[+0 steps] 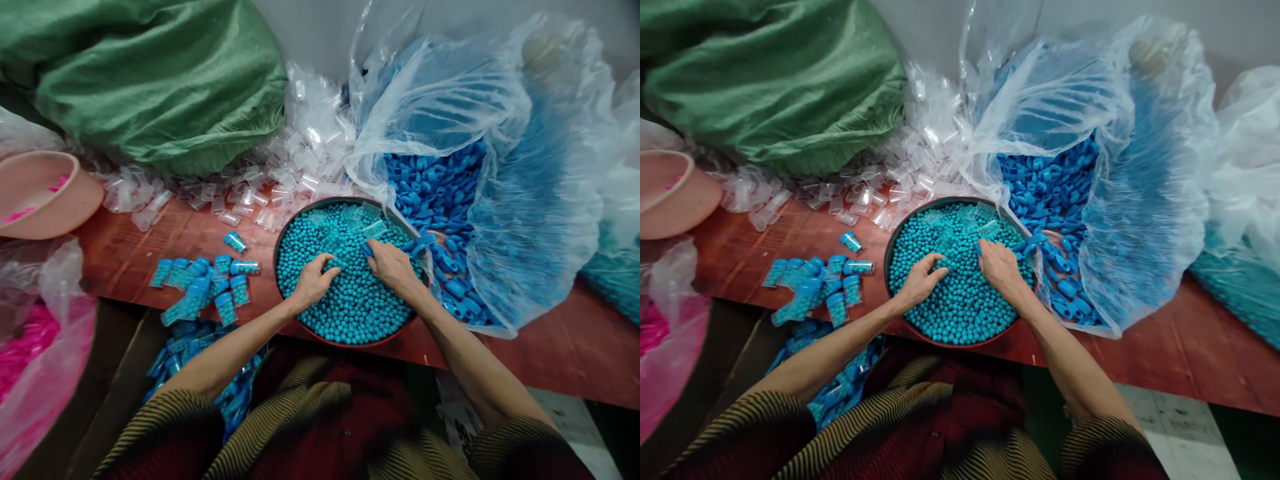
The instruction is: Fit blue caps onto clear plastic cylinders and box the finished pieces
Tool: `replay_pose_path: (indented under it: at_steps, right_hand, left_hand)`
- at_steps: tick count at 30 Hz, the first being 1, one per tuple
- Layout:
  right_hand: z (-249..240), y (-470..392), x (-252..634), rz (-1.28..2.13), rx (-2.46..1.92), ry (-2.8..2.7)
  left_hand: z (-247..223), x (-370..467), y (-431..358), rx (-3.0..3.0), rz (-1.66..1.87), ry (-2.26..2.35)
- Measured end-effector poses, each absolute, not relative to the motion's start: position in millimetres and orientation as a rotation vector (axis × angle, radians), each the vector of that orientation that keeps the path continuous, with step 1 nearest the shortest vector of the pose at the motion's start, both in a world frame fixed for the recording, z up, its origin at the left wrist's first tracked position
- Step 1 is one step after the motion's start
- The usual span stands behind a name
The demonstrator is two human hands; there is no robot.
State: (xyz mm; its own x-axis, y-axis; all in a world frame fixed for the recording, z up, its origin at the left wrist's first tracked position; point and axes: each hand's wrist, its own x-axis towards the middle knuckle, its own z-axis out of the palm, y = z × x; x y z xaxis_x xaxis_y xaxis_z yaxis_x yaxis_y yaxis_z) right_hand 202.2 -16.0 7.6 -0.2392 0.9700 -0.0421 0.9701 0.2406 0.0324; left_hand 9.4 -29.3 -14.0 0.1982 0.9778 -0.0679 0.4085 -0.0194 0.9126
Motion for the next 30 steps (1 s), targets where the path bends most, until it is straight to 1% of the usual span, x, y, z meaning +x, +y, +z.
replay_pose_path:
  at_steps: [5,9,12,15,18,20,23,26,28,30]
  right_hand:
    - [8,-26,206,0.061,1.796,2.479]
    - [19,-31,198,0.001,1.912,2.429]
    - [21,-32,189,-0.197,1.824,2.631]
    - [11,-34,185,-0.462,1.683,2.928]
    - [1,-38,192,-0.652,1.639,3.026]
    - [1,-40,200,-0.674,1.674,2.989]
    - [9,-43,202,-0.691,1.890,2.970]
    - [16,-47,191,-0.866,2.054,3.022]
    - [16,-49,185,-0.946,2.076,3.039]
    - [15,-51,184,-0.934,2.031,3.055]
  left_hand:
    - [-16,7,-26,1.316,0.674,1.301]
    - [-12,5,-27,1.265,0.618,1.295]
    - [-11,4,-28,1.283,0.655,1.254]
    - [-11,1,-29,1.251,0.656,1.195]
    - [-10,-2,-31,1.182,0.611,1.131]
    - [-8,-3,-32,1.166,0.601,1.097]
    - [-6,-1,-35,1.160,0.619,1.041]
    - [-3,4,-38,1.132,0.651,0.988]
    - [-2,5,-40,1.114,0.675,0.978]
    - [-1,4,-42,1.113,0.675,0.988]
